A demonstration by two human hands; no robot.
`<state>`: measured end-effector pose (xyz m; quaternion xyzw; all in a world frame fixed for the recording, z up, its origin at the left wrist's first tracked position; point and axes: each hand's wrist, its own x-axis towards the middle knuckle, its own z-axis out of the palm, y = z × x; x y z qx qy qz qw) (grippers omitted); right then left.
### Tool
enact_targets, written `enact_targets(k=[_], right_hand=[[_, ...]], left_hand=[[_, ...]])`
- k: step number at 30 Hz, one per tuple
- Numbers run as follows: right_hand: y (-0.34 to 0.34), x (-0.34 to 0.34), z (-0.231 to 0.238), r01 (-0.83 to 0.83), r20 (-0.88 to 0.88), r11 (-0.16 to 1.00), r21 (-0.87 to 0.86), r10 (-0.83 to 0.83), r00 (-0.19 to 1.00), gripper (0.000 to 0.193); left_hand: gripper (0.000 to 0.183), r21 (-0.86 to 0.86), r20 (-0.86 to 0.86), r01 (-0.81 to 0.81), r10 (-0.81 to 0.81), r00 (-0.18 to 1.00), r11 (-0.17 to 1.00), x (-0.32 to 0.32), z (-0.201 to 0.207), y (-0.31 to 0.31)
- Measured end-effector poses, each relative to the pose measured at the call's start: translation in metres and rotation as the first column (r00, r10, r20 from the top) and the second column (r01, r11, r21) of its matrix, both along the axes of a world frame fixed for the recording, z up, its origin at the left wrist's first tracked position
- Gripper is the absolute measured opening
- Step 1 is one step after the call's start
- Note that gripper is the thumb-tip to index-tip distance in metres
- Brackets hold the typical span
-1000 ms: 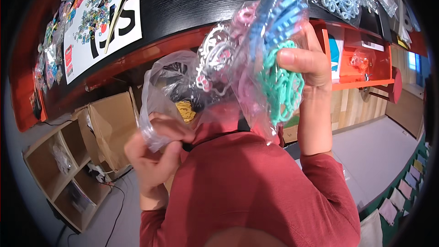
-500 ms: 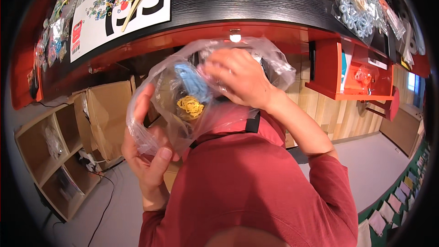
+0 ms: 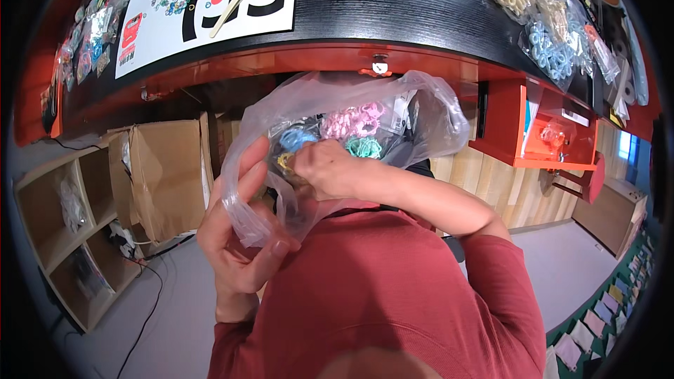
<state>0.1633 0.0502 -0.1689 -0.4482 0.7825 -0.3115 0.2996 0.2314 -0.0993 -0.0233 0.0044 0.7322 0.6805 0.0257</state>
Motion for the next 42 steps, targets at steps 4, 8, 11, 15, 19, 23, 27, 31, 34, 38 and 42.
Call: enact_targets(k=[4, 8, 11, 15, 19, 23, 27, 31, 34, 38, 42], right_hand=[[-0.006, 0.004, -0.027, 0.082, -0.291, 0.996, 0.018, -0.073, 0.954, 0.038], [0.023, -0.007, -0.021, 0.353, 0.091, 0.913, -0.206, -0.341, 0.936, 0.041], [0.064, -0.022, 0.012, 0.567, 0.704, 0.814, -0.125, -0.33, 0.629, 0.04], [0.112, -0.028, 0.048, 0.729, 0.896, 0.672, -0.13, -0.236, 0.377, 0.035], [0.129, -0.039, 0.08, 0.814, 0.844, 0.442, -0.376, -0.2, 0.498, 0.04], [0.135, -0.076, 0.109, 0.795, 0.76, 0.339, -0.504, -0.264, 0.594, 0.035], [0.125, -0.105, 0.137, 0.763, 0.709, 0.309, -0.567, -0.288, 0.644, 0.021], [0.124, -0.127, 0.138, 0.772, 0.669, 0.257, -0.582, -0.389, 0.634, 0.02], [0.126, -0.129, 0.137, 0.839, 0.724, 0.201, -0.506, -0.429, 0.54, 0.017], [0.12, -0.13, 0.135, 0.559, -0.14, 0.287, -0.778, -0.946, 0.292, 0.025], [0.104, -0.122, 0.149, 0.36, -0.302, 0.402, -0.842, -0.904, 0.304, 0.032]], left_hand=[[0.069, -0.004, 0.01, -0.022, 0.022, 1.0, 1.0, 0.004, -0.004, -0.002], [0.061, 0.1, 0.069, -0.132, 0.125, 0.99, 0.986, 0.004, 0.003, 0.002], [0.047, 0.089, 0.154, -0.234, 0.219, 0.964, 0.968, 0.001, -0.006, -0.012], [0.039, -0.017, 0.226, -0.351, 0.346, 0.911, 0.936, -0.02, -0.009, -0.015], [0.058, 0.074, -0.019, -0.315, 0.317, 0.948, 0.946, -0.04, -0.006, -0.021], [0.048, -0.346, -0.398, -0.259, 0.11, 0.911, 0.902, -0.087, 0.014, -0.03], [0.052, 0.149, -0.069, 0.204, -0.195, 0.978, 0.968, -0.139, 0.044, 0.012], [0.04, 0.275, -0.058, 0.188, -0.179, 0.982, 0.943, -0.175, 0.014, 0.059], [0.034, 0.436, 0.027, 0.097, -0.12, 0.992, 0.895, -0.186, 0.004, 0.069], [0.026, 0.377, -0.013, 0.008, -0.003, 1.0, 0.926, -0.19, -0.008, 0.083], [0.021, 0.18, -0.159, -0.048, 0.077, 0.984, 0.983, -0.19, -0.017, 0.086]])
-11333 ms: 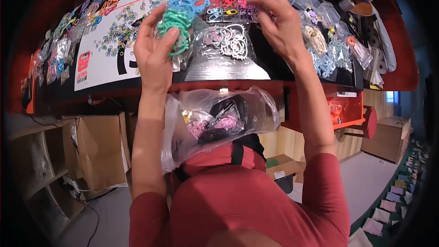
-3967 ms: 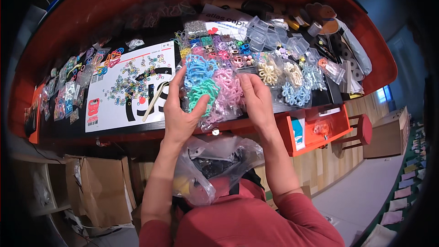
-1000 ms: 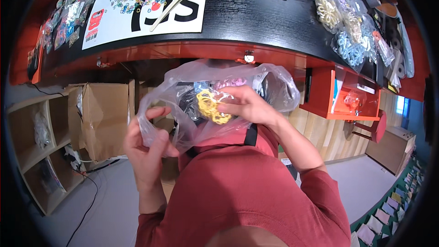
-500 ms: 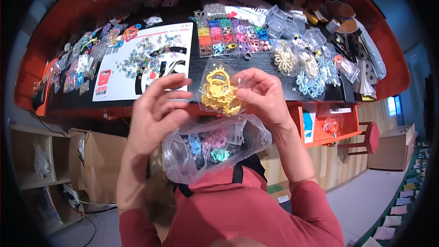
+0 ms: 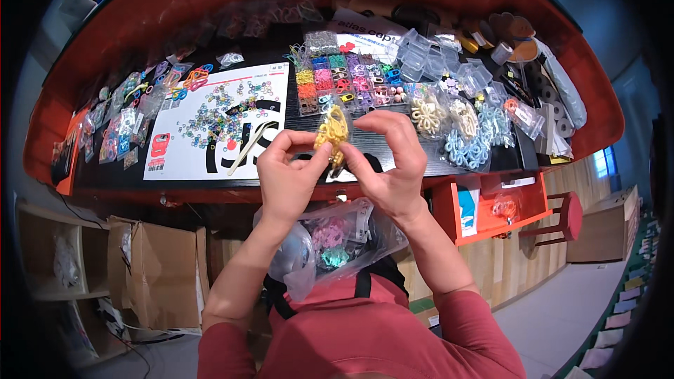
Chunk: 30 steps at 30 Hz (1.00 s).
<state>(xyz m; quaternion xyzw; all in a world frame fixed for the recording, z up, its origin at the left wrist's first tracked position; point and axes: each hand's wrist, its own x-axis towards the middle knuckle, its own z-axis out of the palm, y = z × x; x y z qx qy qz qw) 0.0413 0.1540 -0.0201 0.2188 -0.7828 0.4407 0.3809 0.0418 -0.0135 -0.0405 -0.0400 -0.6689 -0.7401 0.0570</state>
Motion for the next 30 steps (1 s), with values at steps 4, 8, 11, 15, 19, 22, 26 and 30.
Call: enact_targets(k=[4, 8, 11, 15, 19, 22, 26, 30], right_hand=[[-0.01, -0.003, -0.009, -0.025, 0.128, 0.996, -0.088, 0.037, 0.991, 0.023], [-0.007, 0.0, -0.013, -0.073, 0.15, 0.974, -0.214, 0.107, 0.983, 0.01], [0.003, -0.008, -0.017, -0.064, 0.276, 0.939, -0.338, 0.164, 0.947, 0.006], [0.005, 0.0, -0.005, -0.08, 0.356, 0.939, -0.335, 0.205, 0.912, 0.009], [-0.006, 0.002, -0.001, -0.05, 0.377, 0.98, -0.192, 0.12, 0.918, 0.014], [-0.002, 0.002, -0.012, -0.075, 0.401, 0.923, -0.378, 0.237, 0.885, 0.012], [0.002, 0.006, -0.009, -0.088, 0.411, 0.927, -0.364, 0.245, 0.878, 0.012], [0.002, 0.006, 0.008, -0.088, 0.214, 0.963, -0.256, 0.145, 0.966, 0.019]], left_hand=[[0.018, -0.247, -0.27, -0.146, 0.076, 0.96, 0.958, 0.01, 0.003, 0.014], [0.016, -0.161, -0.215, -0.123, 0.087, 0.973, 0.979, 0.012, 0.004, 0.015], [0.013, -0.089, -0.107, -0.085, 0.076, 0.991, 0.992, 0.01, -0.004, 0.007], [0.012, -0.025, -0.076, -0.079, 0.077, 0.994, 0.997, 0.012, -0.009, 0.006], [0.013, -0.102, -0.164, -0.109, 0.091, 0.982, 0.989, 0.014, -0.005, 0.01], [0.014, -0.362, -0.533, -0.241, 0.012, 0.846, 0.9, 0.012, -0.008, 0.005], [0.018, -0.322, -0.474, -0.24, 0.064, 0.878, 0.916, 0.018, -0.005, 0.004], [0.018, -0.353, -0.541, -0.288, 0.057, 0.839, 0.89, 0.019, -0.006, 0.001]])
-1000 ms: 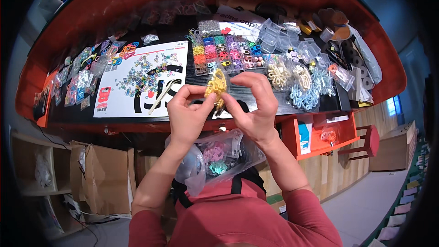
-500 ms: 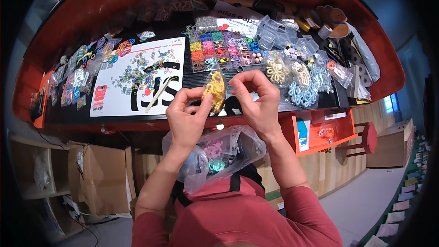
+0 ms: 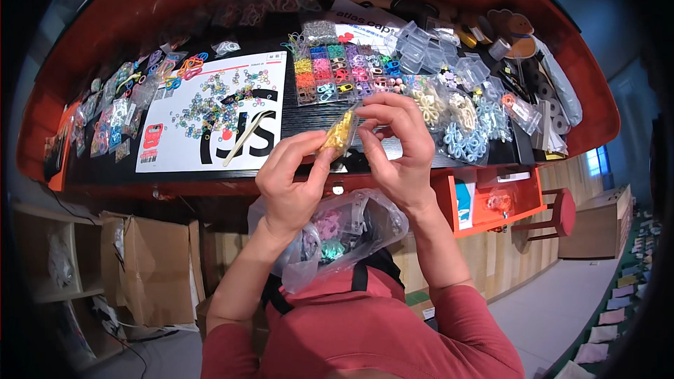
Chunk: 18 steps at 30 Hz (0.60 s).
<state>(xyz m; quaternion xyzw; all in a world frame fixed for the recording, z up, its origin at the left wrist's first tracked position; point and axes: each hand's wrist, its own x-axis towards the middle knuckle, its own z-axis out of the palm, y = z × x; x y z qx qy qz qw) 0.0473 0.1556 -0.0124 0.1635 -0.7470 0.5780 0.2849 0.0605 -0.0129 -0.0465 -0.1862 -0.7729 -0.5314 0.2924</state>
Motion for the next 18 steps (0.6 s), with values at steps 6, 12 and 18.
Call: enact_targets(k=[6, 12, 18], right_hand=[[0.011, -0.003, 0.006, -0.081, -0.102, 0.954, 0.287, 0.115, 0.988, 0.026], [0.017, -0.001, 0.007, -0.188, 0.023, 0.921, 0.342, 0.192, 0.981, 0.022], [0.014, 0.006, 0.004, -0.233, 0.077, 0.939, 0.254, 0.221, 0.972, 0.017]], left_hand=[[0.013, 0.131, 0.186, 0.012, -0.037, 0.982, 0.991, 0.0, 0.005, 0.002], [0.013, 0.24, 0.237, 0.019, -0.078, 0.968, 0.971, -0.007, 0.003, 0.005], [0.012, 0.124, 0.259, 0.045, -0.076, 0.963, 0.991, -0.008, 0.008, 0.007]])
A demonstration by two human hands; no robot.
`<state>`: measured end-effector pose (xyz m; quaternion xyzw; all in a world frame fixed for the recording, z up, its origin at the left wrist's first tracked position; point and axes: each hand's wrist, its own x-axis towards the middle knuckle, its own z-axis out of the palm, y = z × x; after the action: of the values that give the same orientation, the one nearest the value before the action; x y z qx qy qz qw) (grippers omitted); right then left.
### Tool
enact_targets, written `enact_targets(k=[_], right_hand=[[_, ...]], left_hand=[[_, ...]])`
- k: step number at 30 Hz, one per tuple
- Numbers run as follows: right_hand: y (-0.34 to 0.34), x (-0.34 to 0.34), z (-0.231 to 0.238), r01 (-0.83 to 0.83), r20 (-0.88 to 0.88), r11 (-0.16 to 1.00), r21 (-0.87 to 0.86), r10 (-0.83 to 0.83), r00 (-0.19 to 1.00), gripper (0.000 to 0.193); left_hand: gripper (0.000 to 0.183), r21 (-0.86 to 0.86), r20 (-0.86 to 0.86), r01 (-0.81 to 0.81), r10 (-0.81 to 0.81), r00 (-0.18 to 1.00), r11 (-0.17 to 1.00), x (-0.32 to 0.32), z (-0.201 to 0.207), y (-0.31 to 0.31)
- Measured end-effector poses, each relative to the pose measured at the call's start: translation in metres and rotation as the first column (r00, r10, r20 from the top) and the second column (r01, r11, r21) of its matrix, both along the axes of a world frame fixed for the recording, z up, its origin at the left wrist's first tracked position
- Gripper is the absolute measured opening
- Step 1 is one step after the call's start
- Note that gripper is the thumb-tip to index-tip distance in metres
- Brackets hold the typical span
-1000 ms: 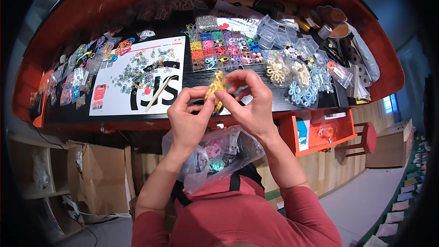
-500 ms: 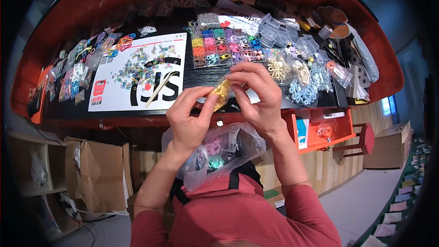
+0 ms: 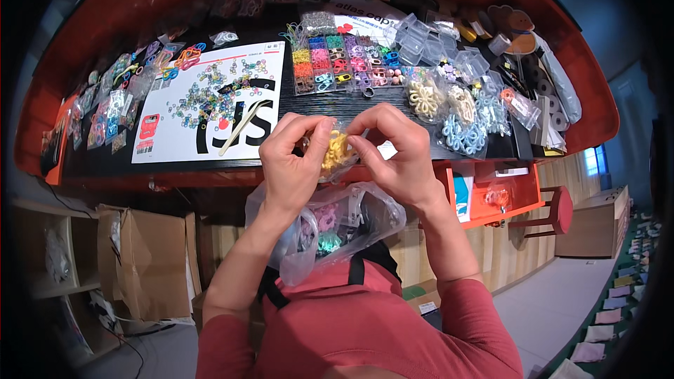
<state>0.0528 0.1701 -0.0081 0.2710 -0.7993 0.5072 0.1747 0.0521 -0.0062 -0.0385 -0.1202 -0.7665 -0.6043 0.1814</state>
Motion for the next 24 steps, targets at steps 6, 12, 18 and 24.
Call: enact_targets(k=[6, 12, 18, 24], right_hand=[[0.002, 0.004, 0.0, 0.024, 0.177, 0.995, -0.097, -0.006, 0.984, 0.013], [0.011, 0.003, -0.01, 0.016, 0.192, 0.988, -0.156, 0.014, 0.981, 0.013], [0.01, 0.004, 0.003, 0.044, 0.37, 0.989, -0.144, 0.012, 0.929, 0.01], [0.012, 0.0, -0.003, 0.063, 0.365, 0.983, -0.174, 0.005, 0.931, 0.005]], left_hand=[[0.011, 0.004, -0.013, -0.012, 0.012, 1.0, 1.0, -0.005, -0.001, 0.004], [0.008, -0.028, -0.117, -0.054, 0.05, 0.992, 0.998, -0.002, 0.001, 0.013], [0.007, -0.112, -0.271, -0.073, 0.04, 0.962, 0.991, -0.003, 0.001, 0.009], [0.007, -0.072, -0.218, -0.005, -0.011, 0.976, 0.997, -0.004, 0.004, 0.009]])
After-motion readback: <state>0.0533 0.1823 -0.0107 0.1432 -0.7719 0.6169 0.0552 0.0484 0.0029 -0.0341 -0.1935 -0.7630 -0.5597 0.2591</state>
